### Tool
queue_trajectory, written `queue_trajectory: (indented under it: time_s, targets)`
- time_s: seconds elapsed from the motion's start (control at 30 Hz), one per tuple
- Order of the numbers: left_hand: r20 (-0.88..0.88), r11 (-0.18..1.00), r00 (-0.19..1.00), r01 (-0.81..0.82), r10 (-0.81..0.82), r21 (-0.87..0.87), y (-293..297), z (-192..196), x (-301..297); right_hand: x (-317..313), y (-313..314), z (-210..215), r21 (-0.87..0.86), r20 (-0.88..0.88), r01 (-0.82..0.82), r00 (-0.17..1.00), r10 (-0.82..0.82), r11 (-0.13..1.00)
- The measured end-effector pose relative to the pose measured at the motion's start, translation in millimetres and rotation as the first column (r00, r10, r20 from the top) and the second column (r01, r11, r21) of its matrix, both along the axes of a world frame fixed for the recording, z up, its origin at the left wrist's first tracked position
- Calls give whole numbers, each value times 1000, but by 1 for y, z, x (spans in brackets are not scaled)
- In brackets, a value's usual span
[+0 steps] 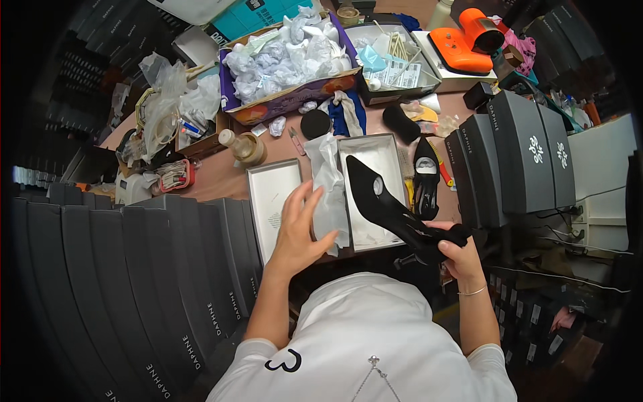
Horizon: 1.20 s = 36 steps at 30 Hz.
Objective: Cleaning a shoe with a brush and packing it into a box with tissue paper.
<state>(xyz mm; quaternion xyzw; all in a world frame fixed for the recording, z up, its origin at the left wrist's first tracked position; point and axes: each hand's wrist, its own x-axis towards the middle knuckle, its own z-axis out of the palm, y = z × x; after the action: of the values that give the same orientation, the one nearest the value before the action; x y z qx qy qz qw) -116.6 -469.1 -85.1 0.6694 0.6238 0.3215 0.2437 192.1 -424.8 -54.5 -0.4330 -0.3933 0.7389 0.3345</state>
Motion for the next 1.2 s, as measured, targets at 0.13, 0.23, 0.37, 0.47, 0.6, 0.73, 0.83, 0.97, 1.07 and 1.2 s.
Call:
queue_trajectory:
  time_s: [0.13,0.23,0.37,0.47,0.6,0.73,0.83,0.97,1.07,1.2]
  targets:
    - [117,899,913,-351,391,-263,-85,-90,26,11,-15,-20,-200,-231,86,964,-133,976]
    - [433,773,644,-469,631,-428,-86,-164,47,21,-32,-28,-219,-241,72,962,-125,973]
    - [635,845,603,-511,483,-157,-9,-122,30,25,-42,5,-80,-225,-82,972,62,993]
    - [692,884,611,-458,385,-87,33,-69,28,18,-51,37,-14,-134,-161,978,158,987]
    - [674,890,668,-454,316,33,40,-49,6,0,-57,64,59,-118,-111,986,118,992]
    - [652,878,660,-478,372,-17,22,-11,-7,-17,-65,62,67,-98,-129,986,135,989]
    - [428,912,831,-408,355,35,3,18,12,-51,-67,32,-48,-99,-29,995,25,998]
    - [235,996,968,-89,89,-13,-12,43,17,-69,-52,-28,-227,-163,242,946,-282,943]
    - [-108,989,983,-146,149,28,-6,1,-22,-40,-49,-34,-500,-261,315,833,-487,807]
    - [749,931,557,-156,359,-331,4,-51,-8,-18,-60,-48,-642,-425,172,731,-534,747]
